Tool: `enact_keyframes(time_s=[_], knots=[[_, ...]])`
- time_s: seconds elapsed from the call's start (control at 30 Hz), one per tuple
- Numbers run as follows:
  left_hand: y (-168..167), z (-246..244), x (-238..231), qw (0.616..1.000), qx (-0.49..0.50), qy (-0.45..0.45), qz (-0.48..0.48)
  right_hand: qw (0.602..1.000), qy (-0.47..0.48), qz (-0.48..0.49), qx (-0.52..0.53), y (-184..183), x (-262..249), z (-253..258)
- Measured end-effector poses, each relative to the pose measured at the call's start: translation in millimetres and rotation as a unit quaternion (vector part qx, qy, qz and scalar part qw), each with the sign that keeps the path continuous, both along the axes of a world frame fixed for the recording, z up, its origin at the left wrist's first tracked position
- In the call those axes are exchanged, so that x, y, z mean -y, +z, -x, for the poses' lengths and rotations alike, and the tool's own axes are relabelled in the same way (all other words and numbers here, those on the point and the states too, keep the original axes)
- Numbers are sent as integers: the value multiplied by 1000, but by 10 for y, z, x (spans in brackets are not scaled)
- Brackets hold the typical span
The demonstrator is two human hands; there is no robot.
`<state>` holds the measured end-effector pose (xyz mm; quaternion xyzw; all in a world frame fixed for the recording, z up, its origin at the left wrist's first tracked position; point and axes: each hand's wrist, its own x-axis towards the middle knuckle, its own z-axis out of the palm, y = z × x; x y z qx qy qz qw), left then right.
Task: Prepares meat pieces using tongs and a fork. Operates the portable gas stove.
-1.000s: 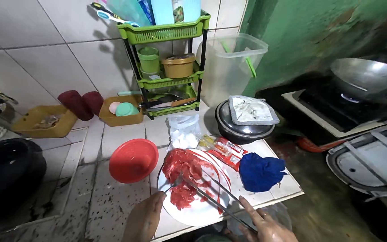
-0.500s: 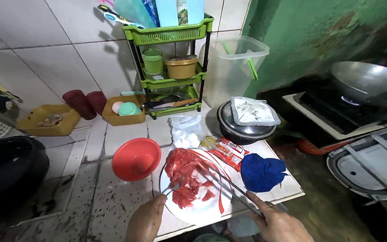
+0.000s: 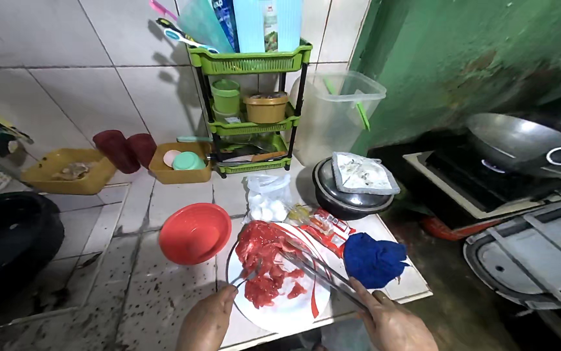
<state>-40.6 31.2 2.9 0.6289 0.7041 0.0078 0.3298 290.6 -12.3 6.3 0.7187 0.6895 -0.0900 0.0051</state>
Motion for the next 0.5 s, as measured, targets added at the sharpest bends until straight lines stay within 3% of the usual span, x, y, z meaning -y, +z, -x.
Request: enact_keyframes(time_s=[0.13,0.37,0.5], knots=[[-5,25,59,1000,5,-16,-25,998,54,-33,12,132,-41,-87],[-68,-187,215,993,-39,-34,-107,989,136,-40,52,933,-143,-323],[-126,-314,266,997,-30,-59,-46,995,88,2,54,1301,-155,-542]])
